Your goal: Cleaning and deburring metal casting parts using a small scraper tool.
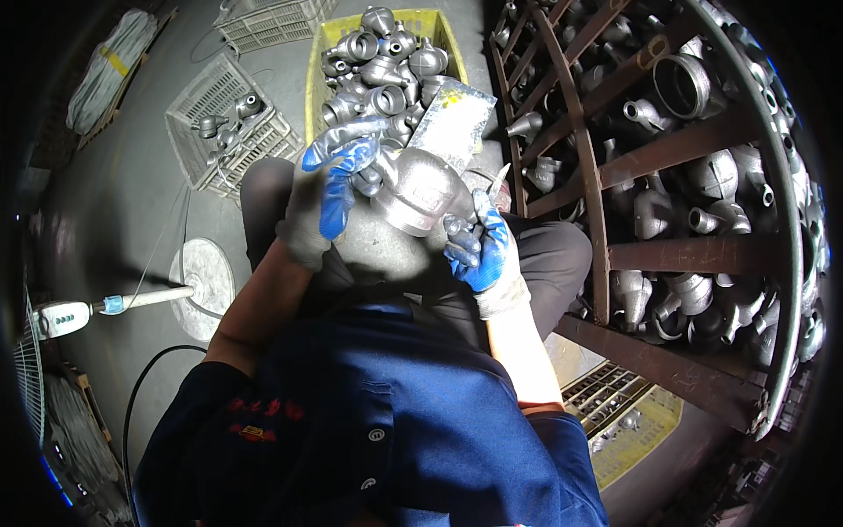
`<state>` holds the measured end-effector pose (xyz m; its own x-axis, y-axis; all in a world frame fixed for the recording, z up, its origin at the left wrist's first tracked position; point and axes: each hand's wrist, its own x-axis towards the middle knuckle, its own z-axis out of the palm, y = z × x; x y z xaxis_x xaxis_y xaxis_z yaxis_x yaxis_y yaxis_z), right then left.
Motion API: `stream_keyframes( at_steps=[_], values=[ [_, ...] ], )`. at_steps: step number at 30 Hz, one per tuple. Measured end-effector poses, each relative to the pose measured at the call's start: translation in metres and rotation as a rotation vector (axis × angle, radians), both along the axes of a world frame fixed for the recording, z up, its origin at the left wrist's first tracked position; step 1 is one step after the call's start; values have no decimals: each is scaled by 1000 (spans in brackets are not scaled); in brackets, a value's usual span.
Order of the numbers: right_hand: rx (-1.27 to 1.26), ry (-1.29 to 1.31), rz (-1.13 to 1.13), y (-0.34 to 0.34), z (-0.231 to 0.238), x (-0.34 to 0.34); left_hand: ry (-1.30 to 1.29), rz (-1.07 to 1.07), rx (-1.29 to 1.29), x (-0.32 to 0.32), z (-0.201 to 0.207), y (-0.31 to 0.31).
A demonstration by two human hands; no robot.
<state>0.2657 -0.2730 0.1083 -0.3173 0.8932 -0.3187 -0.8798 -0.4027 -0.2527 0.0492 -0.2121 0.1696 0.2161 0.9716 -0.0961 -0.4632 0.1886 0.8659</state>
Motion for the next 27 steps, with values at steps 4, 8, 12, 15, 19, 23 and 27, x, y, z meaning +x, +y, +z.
stream_keyframes(
  at_steps=[4,8,12,15,19,23,27],
  values=[
    [8,-31,-46,3,1,4,-231,25,135,-11,-15,-7],
    [3,80,-61,6,4,5,-263,-229,96,-34,-53,-8],
    [40,201,32,7,-7,2,95,-286,153,-7,-32,-40],
    [107,248,87,8,-15,-1,235,-252,381,7,-11,-52],
    [102,193,104,6,-9,-5,349,-304,637,-7,-48,-36],
    [79,-453,8,-2,14,-6,486,-184,631,-17,-37,-46],
    [163,-1013,11,-1,32,2,32,-262,240,-23,-48,-44]
  ],
)
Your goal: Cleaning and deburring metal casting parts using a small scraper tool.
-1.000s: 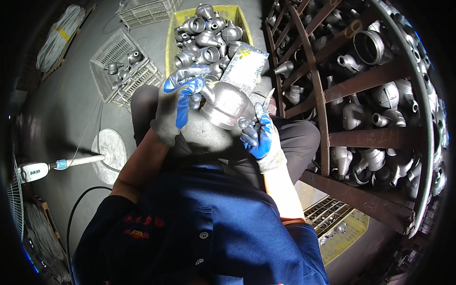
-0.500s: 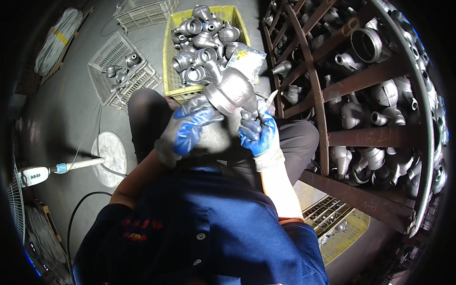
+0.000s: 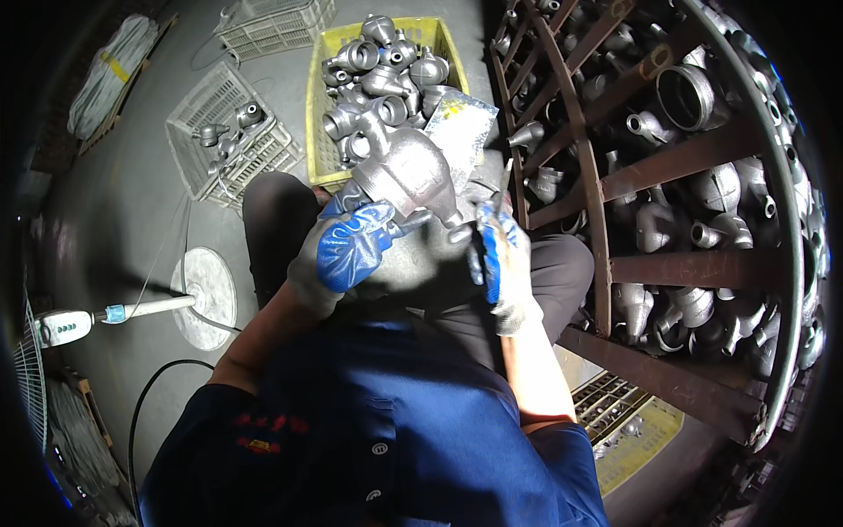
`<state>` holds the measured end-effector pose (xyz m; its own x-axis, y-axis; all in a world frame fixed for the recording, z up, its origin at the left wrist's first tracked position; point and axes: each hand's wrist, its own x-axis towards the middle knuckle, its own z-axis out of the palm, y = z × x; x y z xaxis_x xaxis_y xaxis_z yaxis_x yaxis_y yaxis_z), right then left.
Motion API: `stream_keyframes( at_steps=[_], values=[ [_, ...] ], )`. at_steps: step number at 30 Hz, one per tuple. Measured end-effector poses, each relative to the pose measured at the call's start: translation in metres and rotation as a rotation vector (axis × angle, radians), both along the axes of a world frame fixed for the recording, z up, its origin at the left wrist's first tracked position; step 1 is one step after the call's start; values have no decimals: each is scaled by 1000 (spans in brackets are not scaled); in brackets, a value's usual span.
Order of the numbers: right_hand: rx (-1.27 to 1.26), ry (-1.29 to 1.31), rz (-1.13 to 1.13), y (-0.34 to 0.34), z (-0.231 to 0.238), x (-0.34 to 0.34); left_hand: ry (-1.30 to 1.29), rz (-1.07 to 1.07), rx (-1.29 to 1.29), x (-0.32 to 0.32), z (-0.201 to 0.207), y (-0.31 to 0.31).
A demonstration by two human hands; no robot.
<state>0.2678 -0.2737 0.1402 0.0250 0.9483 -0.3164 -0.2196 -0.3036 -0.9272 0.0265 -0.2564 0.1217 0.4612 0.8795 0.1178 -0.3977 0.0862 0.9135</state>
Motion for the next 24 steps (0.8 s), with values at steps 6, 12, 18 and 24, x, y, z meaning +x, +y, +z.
stream_keyframes(
  at_steps=[6,12,18,24],
  values=[
    [406,-374,85,-7,21,5,8,43,28,9,37,-1],
    [787,-689,162,-13,42,-12,452,245,819,7,32,6],
    [773,-785,157,-16,37,-16,312,118,-11,7,31,-5],
    [948,-1029,166,-18,32,-15,213,109,-66,11,31,-5]
  ],
)
